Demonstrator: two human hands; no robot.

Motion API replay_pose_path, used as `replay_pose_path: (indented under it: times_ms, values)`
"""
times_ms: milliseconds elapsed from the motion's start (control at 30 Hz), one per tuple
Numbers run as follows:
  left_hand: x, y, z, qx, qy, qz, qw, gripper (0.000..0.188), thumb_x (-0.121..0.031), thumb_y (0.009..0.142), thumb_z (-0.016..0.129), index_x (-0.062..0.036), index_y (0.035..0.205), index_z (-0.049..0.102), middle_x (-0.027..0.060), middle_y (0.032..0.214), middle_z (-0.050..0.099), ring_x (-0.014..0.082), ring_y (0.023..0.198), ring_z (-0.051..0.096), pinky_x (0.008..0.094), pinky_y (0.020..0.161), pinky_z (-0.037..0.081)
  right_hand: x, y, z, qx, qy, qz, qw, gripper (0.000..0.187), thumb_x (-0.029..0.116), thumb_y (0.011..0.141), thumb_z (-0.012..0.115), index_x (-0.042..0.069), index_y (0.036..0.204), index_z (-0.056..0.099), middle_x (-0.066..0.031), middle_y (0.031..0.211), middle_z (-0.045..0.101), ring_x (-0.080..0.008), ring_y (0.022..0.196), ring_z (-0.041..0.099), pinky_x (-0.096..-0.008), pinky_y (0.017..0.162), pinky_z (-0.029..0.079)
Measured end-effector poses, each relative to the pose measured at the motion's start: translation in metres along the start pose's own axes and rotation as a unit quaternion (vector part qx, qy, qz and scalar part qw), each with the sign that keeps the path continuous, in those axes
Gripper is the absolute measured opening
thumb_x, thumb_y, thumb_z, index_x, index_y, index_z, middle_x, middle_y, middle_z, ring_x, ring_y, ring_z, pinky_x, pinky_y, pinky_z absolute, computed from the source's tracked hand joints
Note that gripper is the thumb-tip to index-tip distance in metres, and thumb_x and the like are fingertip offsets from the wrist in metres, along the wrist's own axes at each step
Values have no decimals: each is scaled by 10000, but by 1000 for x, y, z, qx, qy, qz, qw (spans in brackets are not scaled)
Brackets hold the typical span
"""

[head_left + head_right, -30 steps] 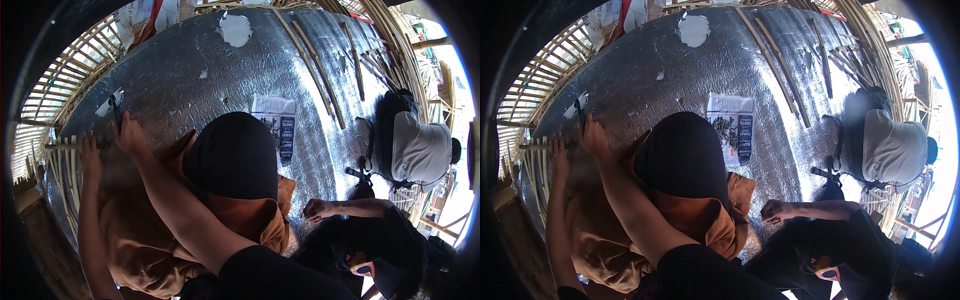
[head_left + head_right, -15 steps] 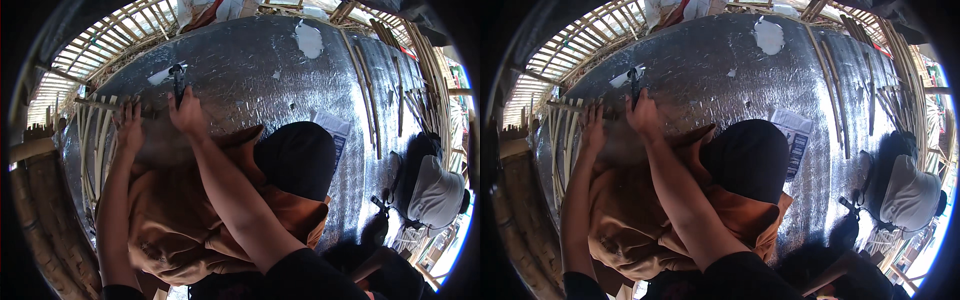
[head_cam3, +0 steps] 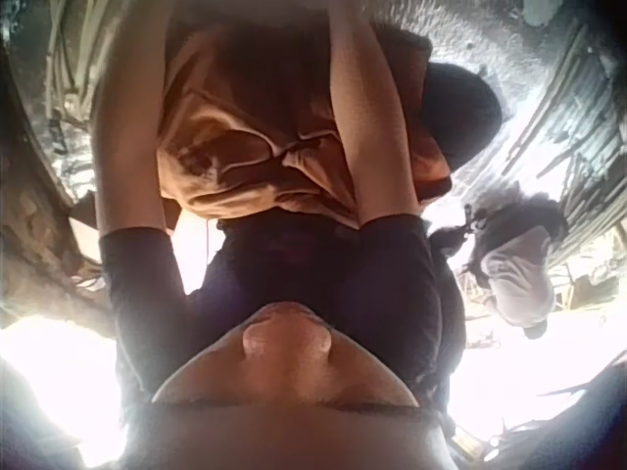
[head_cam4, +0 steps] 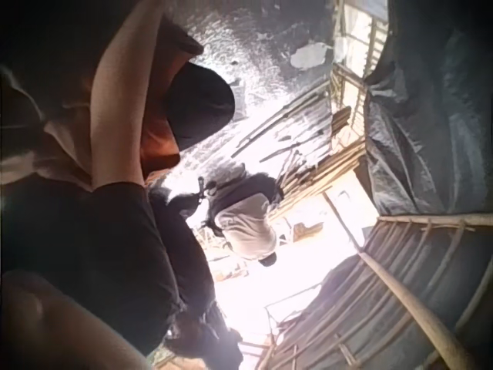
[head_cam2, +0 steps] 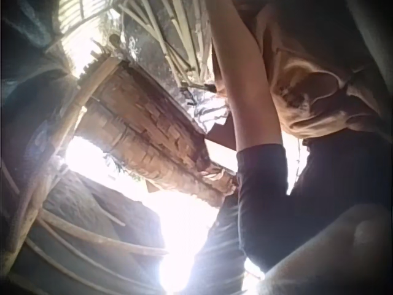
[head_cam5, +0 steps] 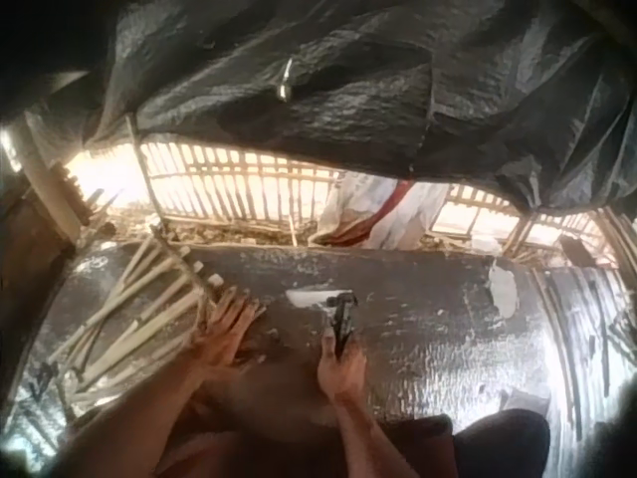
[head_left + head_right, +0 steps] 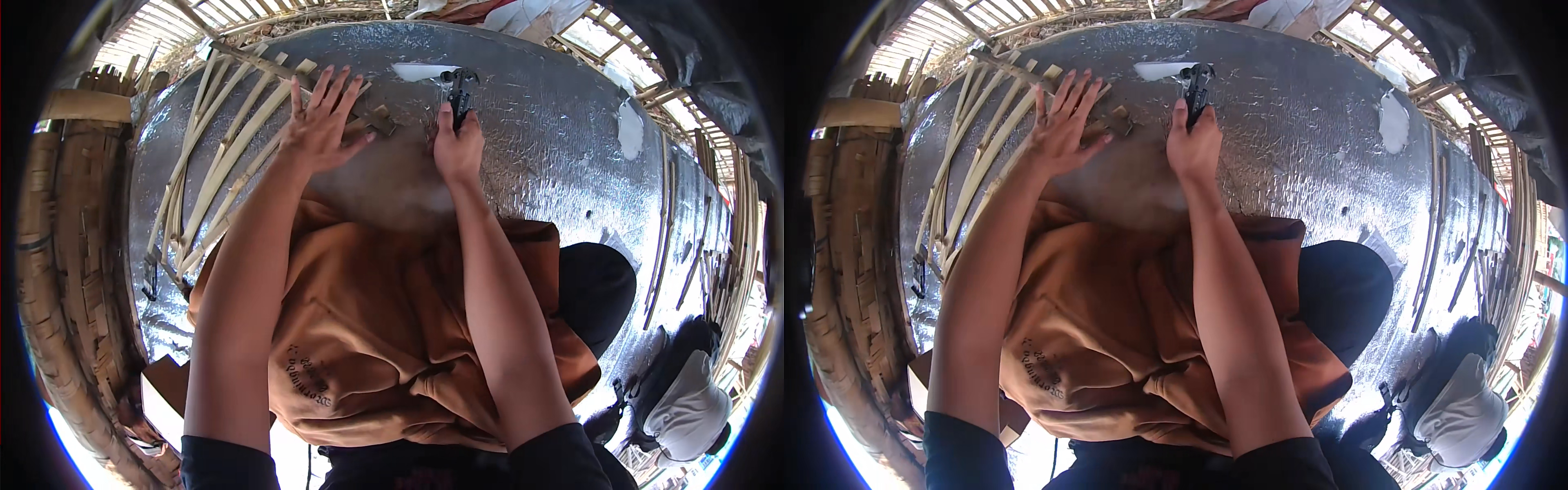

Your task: The person assembles a bamboo lattice structure by hand, aligning strips and securing them using a hammer and small nails.

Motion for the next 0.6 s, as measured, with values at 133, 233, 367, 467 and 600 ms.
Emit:
replay_pose_path:
  times_ms: [133,233,367,467,600]
  values:
    - [-11,3,-4,27,-13,-24,999,1006,-735,883,521,-173,1622,135,80,1672,179,269,1555,136,712,1194,64,-15,5,-10,36,8,19,999,319,340,1014,588,26,1020,529,-112,727,646,-240,607,645,-380,534,478]
    - [-5,-4,-2,50,6,-34,998,1040,-704,861,593,-163,1618,128,101,1669,190,293,1547,170,721,1182,112,20,-20,-21,96,-16,44,994,300,317,1020,580,27,1052,513,-96,716,653,-218,576,676,-360,491,506]
    - [-11,2,-5,50,13,-42,998,1040,-759,858,533,-177,1621,129,90,1670,194,287,1548,172,721,1183,101,41,-34,-40,154,-108,22,982,274,278,1026,565,26,1127,531,-121,767,687,-280,688,736,-414,553,552]
    - [-13,0,0,40,-9,-44,998,1031,-775,862,504,-189,1623,129,87,1676,179,292,1555,145,719,1186,84,49,-44,-44,182,-199,-64,961,268,255,1036,542,30,1181,534,-138,796,691,-345,750,731,-458,632,545]
    - [-10,-3,-1,41,3,-42,998,995,-769,881,476,-193,1620,143,90,1676,167,310,1552,137,730,1179,90,117,-75,-49,159,-178,-182,954,262,224,1035,534,20,1199,521,-163,790,678,-382,735,711,-455,648,536]
Point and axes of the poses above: each hand's wrist, its own y-axis towards the middle knuckle, its own z-axis out of the palm, x = y × z, the point moved 2 cm from there along y, towards the middle knuckle
